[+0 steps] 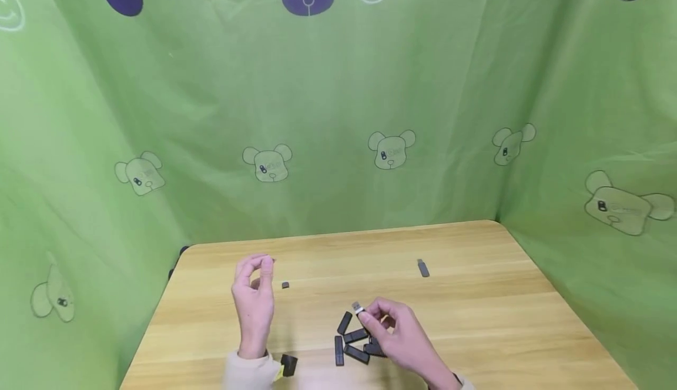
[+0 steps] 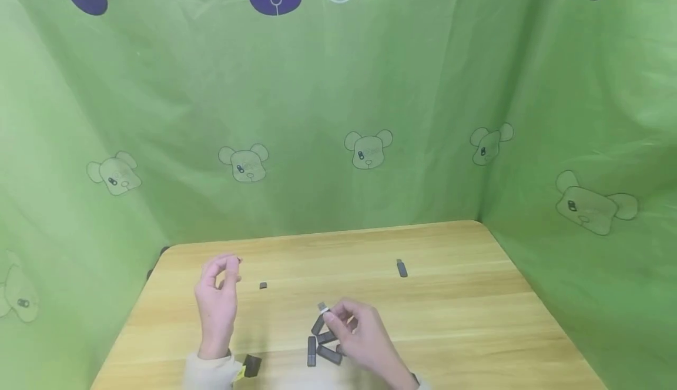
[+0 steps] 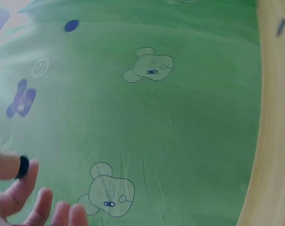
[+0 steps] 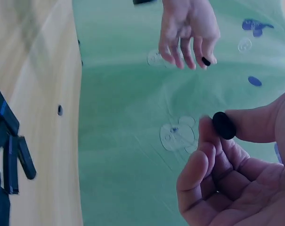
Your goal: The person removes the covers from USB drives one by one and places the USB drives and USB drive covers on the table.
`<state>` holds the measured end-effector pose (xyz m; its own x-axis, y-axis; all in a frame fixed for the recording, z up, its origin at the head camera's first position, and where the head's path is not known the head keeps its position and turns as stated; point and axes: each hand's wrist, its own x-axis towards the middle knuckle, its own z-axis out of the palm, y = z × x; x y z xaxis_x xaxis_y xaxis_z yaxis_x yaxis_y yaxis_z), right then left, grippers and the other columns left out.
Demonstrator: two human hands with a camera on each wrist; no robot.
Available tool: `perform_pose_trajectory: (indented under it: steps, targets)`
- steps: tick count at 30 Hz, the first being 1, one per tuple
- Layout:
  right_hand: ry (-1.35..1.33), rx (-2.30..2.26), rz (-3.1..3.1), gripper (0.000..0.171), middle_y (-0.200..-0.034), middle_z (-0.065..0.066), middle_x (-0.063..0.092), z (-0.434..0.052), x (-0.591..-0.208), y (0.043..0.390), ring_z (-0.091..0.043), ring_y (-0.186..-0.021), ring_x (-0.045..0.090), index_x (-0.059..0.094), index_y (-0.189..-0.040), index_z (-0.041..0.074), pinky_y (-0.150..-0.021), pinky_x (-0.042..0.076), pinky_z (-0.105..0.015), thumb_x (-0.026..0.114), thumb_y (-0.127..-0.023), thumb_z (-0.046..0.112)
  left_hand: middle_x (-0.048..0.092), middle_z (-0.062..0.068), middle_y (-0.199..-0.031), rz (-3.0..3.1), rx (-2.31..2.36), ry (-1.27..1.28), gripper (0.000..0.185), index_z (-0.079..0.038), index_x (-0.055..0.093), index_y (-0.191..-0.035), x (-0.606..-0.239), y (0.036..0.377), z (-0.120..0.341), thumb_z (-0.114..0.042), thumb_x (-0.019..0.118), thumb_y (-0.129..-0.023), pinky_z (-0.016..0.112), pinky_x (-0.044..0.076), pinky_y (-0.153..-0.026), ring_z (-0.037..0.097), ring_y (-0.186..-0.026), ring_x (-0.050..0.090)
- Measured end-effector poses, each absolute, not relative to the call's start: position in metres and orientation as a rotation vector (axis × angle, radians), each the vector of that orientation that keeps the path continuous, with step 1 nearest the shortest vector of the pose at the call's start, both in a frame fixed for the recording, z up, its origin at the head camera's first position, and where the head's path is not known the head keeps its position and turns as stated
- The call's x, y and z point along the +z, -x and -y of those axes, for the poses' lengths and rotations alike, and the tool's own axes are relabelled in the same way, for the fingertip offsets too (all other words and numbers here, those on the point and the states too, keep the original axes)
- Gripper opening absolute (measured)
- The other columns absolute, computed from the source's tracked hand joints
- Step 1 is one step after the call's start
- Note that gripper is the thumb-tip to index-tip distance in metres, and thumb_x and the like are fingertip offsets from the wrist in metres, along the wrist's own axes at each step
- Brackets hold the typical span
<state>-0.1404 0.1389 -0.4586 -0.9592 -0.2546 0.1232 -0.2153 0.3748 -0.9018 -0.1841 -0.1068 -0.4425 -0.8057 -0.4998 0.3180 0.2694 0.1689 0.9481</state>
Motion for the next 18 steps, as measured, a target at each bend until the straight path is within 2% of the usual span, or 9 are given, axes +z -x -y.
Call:
perform_pose_trajectory:
  steps: [3,9,12,18]
  targets:
    - [0.398,-1.706,-2.606,0.018,-0.081,-0.001,0.068,-0.14,-0.458,0.146,-0.003,-0.071,0.057,0.069,-0.086,0.014,-0.066,0.05,-0.022,0.069,-0.096,0.028,0.065,0.004,-0.111,1.921,-1.736,-0.125,0.022,-0.001,0.075,-0.1,-0.445,0.184,0.108,-0.022,0.069,-0.098,0.021,0.055,-0.079,0.002,-0.099,0.059]
    - [0.397,-1.709,-2.625,0.019,-0.081,-0.001,0.069,-0.138,-0.455,0.156,-0.005,-0.069,0.058,0.069,-0.087,0.015,-0.064,0.05,-0.022,0.068,-0.097,0.031,0.074,0.001,-0.097,1.914,-1.876,-0.098,0.016,-0.008,0.079,-0.1,-0.455,0.178,0.099,-0.02,0.078,-0.09,0.022,0.058,-0.075,0.007,-0.089,0.068]
    - [0.399,-1.735,-2.622,0.017,-0.079,0.0,0.067,-0.14,-0.453,0.161,-0.006,-0.068,0.057,0.069,-0.089,0.015,-0.063,0.049,-0.023,0.067,-0.098,0.03,0.077,0.006,-0.095,1.912,-1.931,-0.067,0.017,-0.007,0.08,-0.099,-0.457,0.176,0.096,-0.019,0.08,-0.088,0.023,0.06,-0.077,0.009,-0.085,0.072]
    - [0.453,-1.76,-2.574,0.018,-0.073,-0.006,0.065,-0.149,-0.452,0.179,-0.01,-0.06,0.058,0.067,-0.099,0.011,-0.053,0.049,-0.024,0.062,-0.101,0.028,0.079,0.013,-0.095,1.926,-1.973,-0.075,0.016,-0.007,0.081,-0.094,-0.459,0.174,0.091,-0.017,0.085,-0.083,0.021,0.055,-0.059,0.012,-0.069,0.072]
